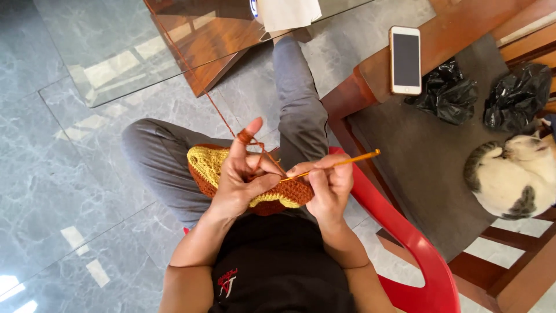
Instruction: A person is crocheting a yellow and brown hat using a crochet hook and yarn while sitting in a chair.
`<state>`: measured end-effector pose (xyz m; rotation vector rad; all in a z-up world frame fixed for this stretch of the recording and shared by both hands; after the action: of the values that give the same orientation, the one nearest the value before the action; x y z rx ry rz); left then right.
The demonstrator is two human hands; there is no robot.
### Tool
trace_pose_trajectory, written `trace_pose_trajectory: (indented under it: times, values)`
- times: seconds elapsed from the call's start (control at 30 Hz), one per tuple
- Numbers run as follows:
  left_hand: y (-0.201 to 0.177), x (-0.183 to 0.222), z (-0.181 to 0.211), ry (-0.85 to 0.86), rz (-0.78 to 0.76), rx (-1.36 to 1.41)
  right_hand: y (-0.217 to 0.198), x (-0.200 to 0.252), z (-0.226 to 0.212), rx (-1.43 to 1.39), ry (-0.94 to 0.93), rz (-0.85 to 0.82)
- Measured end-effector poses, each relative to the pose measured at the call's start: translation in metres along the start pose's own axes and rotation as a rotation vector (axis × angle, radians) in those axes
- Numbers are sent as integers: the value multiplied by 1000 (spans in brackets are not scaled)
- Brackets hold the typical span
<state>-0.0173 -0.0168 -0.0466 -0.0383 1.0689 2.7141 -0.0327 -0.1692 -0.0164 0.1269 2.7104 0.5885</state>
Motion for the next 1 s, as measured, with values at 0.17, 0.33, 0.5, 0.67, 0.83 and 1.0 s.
trace_pose_trajectory:
  times: [0.17, 0.33, 0.5, 0.67, 0.83, 1.0]
  values:
    - [3, 1, 19, 156, 33, -246, 4, 3, -11, 147, -251, -85]
    - [1, 12, 26, 326, 142, -578, -12, 33, 5, 272, -477, -92]
    - [5, 19, 37, 561, 233, -899, 10, 49, -13, 720, -881, -337]
    - [-9, 4, -20, -71, 57, -76, -14, 31, -3, 369, -777, -187]
    - [-3, 2, -4, -93, -5, -73, -16, 27, -12, 124, -498, -196]
    - [-4, 4, 7, 36, -8, -220, -4, 22, -19, 63, -340, -170]
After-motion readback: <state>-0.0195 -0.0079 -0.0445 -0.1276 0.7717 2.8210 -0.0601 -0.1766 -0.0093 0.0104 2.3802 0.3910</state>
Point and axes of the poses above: each hand's wrist, its own x-axis away from the middle knuckle, its own y-axis out of the palm, z = x × y, the point moved 9 cm from there along -x, towards the middle knuckle, and after that the axes turned 2 degrees about -x, right-handed, at the moved point
